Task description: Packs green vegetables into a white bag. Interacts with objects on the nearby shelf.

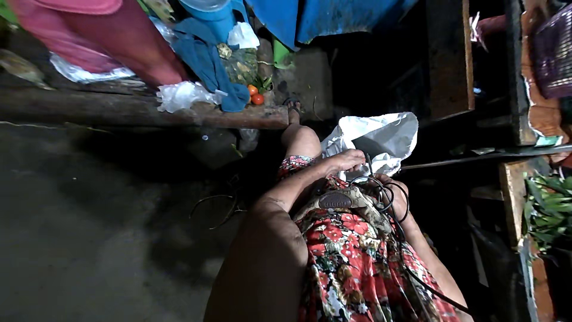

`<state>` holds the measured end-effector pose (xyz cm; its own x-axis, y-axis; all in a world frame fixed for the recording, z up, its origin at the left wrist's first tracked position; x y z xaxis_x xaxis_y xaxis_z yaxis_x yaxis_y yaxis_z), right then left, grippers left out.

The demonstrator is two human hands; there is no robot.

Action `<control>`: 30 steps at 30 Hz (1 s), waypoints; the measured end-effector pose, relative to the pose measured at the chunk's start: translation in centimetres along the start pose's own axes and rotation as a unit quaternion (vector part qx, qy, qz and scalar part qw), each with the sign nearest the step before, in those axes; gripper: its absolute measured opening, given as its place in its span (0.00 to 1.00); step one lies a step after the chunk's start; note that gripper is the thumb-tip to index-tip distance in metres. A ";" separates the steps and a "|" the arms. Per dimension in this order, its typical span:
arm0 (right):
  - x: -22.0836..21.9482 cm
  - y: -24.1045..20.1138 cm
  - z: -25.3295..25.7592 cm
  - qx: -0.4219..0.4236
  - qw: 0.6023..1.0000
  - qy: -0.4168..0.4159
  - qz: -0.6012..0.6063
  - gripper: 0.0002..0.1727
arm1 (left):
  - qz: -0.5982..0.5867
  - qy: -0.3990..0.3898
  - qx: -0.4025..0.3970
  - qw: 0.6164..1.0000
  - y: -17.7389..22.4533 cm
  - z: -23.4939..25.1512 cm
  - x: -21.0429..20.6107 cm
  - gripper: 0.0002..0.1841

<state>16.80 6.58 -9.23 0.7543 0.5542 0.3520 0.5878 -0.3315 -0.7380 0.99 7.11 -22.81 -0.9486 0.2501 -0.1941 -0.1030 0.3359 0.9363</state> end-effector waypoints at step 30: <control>9.9 14.0 3.0 0.043 0.975 0.202 0.086 0.14 | 0.175 0.637 0.105 0.743 1.5 -11.9 17.7 0.31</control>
<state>31.64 9.69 -17.83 0.9031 0.1439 0.4047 0.4294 -0.3173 -0.8455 -19.51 1.21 -21.40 -0.4330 -0.6626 0.6112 0.1385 0.6210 0.7714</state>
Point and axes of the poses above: each hand's wrist, its own z-axis towards the middle knuckle, its own x-axis out of the back of the hand, y = z × x, the point moved 2 cm from there along z, towards the middle knuckle, and after that the axes turned 2 degrees about -y, right-handed, at the moved point
